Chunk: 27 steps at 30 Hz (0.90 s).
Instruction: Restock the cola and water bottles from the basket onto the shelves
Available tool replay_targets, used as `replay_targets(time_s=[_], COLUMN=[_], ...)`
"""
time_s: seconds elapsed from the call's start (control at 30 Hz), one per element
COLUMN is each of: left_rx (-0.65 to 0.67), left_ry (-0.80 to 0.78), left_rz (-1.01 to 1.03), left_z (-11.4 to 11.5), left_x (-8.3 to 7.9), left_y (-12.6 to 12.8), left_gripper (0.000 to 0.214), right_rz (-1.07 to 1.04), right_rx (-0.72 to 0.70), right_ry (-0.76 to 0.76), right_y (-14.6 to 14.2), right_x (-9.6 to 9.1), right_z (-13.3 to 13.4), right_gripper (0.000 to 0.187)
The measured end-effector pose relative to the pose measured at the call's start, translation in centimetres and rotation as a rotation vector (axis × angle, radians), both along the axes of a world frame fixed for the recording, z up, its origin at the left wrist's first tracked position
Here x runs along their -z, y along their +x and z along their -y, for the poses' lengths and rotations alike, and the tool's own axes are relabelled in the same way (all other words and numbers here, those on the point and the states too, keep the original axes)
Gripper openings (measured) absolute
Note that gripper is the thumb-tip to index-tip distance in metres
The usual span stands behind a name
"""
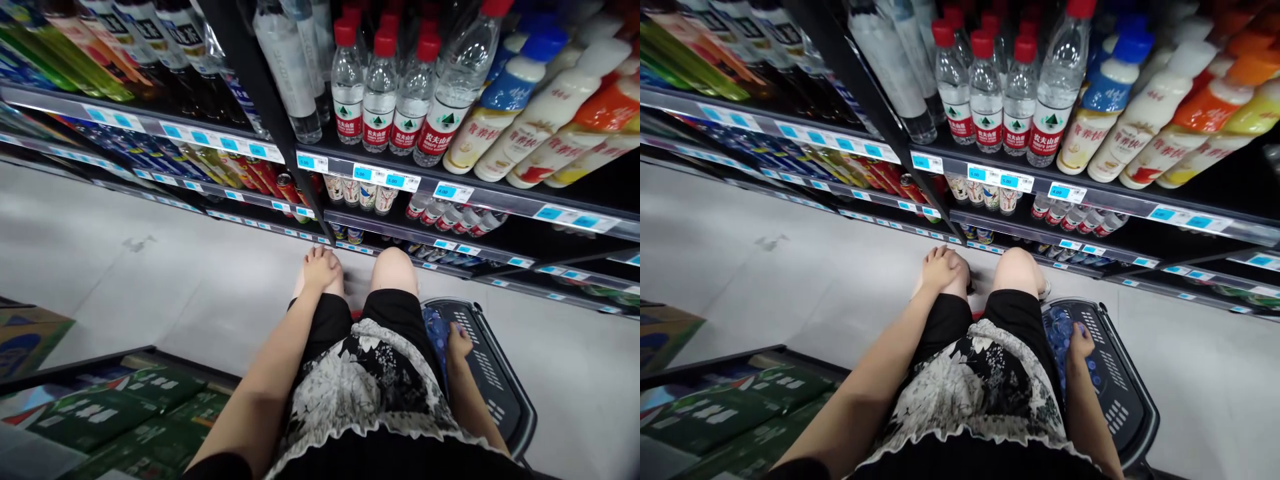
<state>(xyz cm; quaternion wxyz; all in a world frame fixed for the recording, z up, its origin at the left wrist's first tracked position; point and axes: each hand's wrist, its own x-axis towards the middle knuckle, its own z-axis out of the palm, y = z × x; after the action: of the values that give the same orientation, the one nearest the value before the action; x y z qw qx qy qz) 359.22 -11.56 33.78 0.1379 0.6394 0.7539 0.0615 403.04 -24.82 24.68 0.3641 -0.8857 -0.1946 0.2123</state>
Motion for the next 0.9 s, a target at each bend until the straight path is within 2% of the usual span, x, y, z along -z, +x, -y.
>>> replay_targets(time_s=[0.13,0.3,0.47,0.57,0.63,0.7,0.77,0.9], left_rx=[-0.058,-0.131,-0.159,-0.146,-0.134,-0.121,-0.104,-0.087], left_ry=[-0.025,-0.016,0.061,0.085,0.099,0.115,0.128,0.129], left_rz=[0.075,0.162,0.237,0.254,0.26,0.264,0.266,0.28], left_z=[0.4,1.3,2.7,3.4,3.6,3.6,3.5,3.0], left_x=[0.9,1.8,3.1,3.6,3.8,4.0,4.1,4.2], left_y=[-2.6,-6.1,-8.6,-9.4,-9.5,-9.4,-9.0,-8.2], left_gripper=[0.059,0.062,0.063,0.061,0.061,0.062,0.062,0.062], right_rz=[-0.013,-0.082,-0.146,-0.274,-0.331,-0.354,-0.368,-0.404], right_rx=[-0.028,-0.161,-0.26,-0.324,-0.378,-0.426,-0.462,-0.49], right_ry=[0.11,0.307,0.466,0.489,0.483,0.45,0.386,0.251], right_y=[1.2,0.4,-2.8,-4.8,-6.1,-7.3,-8.4,-10.0], right_x=[-4.8,-13.3,-22.8,-27.4,-29.2,-30.0,-29.8,-28.4], right_z=[-0.3,-1.1,-1.0,-0.8,-0.8,-0.9,-1.1,-1.3], right_gripper=[0.03,0.053,0.047,0.041,0.04,0.042,0.045,0.051])
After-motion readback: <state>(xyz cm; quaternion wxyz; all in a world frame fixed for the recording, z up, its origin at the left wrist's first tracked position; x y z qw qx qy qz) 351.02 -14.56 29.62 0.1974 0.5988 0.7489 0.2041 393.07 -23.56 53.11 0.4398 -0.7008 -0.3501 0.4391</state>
